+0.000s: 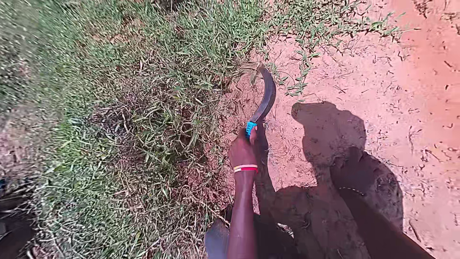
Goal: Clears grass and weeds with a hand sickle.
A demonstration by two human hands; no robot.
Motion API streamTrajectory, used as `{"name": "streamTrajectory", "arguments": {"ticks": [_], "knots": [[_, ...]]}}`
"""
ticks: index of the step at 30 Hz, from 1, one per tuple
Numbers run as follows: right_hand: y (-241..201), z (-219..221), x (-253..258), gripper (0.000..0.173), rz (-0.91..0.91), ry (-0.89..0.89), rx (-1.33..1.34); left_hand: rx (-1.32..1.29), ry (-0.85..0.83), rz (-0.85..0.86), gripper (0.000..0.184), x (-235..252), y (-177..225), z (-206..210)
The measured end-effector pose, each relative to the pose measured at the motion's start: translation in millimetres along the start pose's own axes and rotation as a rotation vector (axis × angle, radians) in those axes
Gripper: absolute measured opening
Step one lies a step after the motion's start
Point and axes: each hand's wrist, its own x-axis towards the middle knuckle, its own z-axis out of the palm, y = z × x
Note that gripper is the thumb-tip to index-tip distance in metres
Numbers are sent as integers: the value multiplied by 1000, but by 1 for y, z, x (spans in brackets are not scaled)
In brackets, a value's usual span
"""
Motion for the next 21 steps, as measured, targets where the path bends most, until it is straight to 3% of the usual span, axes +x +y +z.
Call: {"name": "streamTrajectory", "arguments": {"ticks": [5, 9, 14, 21], "knots": [[-1, -2, 1, 66, -7, -5, -7, 86, 67, 44, 60, 126, 0, -3], [-2, -1, 0, 66, -3, 3, 11, -9, 24, -11, 60, 178, -13, -25], [-3, -1, -2, 65, -5, -4, 15, -130, 51, -2, 59, 135, -28, -4], [-3, -2, 0, 68, -9, 13, 9, -220, 61, -34, 52, 98, -1, 1]]}}
